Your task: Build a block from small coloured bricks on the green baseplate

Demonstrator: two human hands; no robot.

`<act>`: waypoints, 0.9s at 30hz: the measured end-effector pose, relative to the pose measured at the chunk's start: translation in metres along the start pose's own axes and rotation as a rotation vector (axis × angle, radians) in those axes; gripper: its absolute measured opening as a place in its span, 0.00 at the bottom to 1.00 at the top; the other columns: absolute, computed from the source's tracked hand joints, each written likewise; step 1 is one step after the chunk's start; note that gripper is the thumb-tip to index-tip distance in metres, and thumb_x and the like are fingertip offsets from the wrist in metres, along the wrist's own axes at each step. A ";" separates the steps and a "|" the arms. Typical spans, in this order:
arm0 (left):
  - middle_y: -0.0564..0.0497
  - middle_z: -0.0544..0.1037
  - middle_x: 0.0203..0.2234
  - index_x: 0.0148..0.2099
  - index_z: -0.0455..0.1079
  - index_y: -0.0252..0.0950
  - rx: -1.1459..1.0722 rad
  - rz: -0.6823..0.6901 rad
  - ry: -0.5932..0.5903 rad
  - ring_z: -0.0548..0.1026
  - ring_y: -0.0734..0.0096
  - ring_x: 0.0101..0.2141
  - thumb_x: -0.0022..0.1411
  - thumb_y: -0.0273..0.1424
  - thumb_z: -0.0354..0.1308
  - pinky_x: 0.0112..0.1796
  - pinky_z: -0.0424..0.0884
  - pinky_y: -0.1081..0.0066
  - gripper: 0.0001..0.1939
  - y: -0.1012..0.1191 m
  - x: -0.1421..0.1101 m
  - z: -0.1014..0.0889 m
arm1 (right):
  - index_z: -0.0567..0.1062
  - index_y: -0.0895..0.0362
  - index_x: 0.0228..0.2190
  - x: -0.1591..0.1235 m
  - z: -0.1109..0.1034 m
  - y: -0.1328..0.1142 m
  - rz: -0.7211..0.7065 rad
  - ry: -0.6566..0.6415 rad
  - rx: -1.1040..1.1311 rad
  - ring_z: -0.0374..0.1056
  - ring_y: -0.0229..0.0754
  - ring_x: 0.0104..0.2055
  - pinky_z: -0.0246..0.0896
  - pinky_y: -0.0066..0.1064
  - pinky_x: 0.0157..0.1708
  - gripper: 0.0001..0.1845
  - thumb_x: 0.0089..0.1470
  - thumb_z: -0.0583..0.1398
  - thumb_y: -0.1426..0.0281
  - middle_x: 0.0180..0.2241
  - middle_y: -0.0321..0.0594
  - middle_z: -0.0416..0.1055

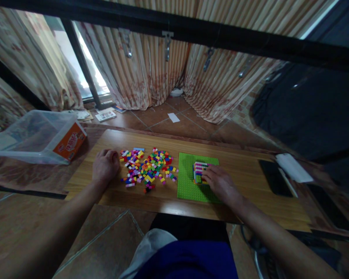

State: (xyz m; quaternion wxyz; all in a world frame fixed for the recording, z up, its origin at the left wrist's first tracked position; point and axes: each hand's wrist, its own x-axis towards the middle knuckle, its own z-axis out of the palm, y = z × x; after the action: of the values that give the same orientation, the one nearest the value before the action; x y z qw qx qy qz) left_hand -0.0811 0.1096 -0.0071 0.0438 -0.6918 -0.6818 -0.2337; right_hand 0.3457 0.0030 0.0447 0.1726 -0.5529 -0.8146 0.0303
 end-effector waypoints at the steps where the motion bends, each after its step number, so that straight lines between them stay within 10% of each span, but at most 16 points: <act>1: 0.42 0.77 0.41 0.41 0.75 0.36 -0.004 0.001 0.000 0.73 0.56 0.44 0.63 0.33 0.47 0.47 0.68 0.61 0.15 0.000 0.000 0.000 | 0.76 0.54 0.28 0.000 0.001 0.000 0.053 0.036 0.071 0.69 0.47 0.40 0.64 0.38 0.42 0.11 0.60 0.56 0.71 0.33 0.41 0.73; 8: 0.41 0.76 0.41 0.42 0.75 0.35 -0.003 0.004 0.003 0.72 0.56 0.44 0.63 0.33 0.47 0.46 0.68 0.61 0.16 0.000 0.000 0.000 | 0.74 0.55 0.25 -0.003 0.008 0.001 0.383 0.168 0.409 0.68 0.40 0.31 0.62 0.32 0.34 0.12 0.54 0.60 0.61 0.28 0.38 0.71; 17: 0.40 0.76 0.41 0.41 0.75 0.35 0.012 0.024 -0.005 0.72 0.55 0.43 0.63 0.33 0.46 0.45 0.69 0.60 0.17 -0.004 0.001 0.001 | 0.72 0.55 0.19 0.018 -0.001 0.016 0.382 -0.058 0.442 0.62 0.36 0.25 0.53 0.28 0.26 0.10 0.45 0.65 0.65 0.21 0.31 0.67; 27: 0.40 0.77 0.41 0.43 0.75 0.34 0.058 0.029 -0.026 0.73 0.55 0.44 0.65 0.34 0.45 0.46 0.69 0.60 0.18 -0.004 0.003 -0.004 | 0.75 0.54 0.25 -0.036 0.013 -0.028 0.508 0.463 0.509 0.67 0.40 0.31 0.61 0.31 0.35 0.14 0.56 0.61 0.58 0.28 0.36 0.71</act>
State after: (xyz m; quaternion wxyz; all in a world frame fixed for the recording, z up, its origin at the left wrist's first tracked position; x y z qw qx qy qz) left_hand -0.0863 0.1106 -0.0033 0.0584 -0.7028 -0.6789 -0.2044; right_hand 0.3287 -0.0386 0.0305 0.4689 -0.6679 -0.5589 0.1473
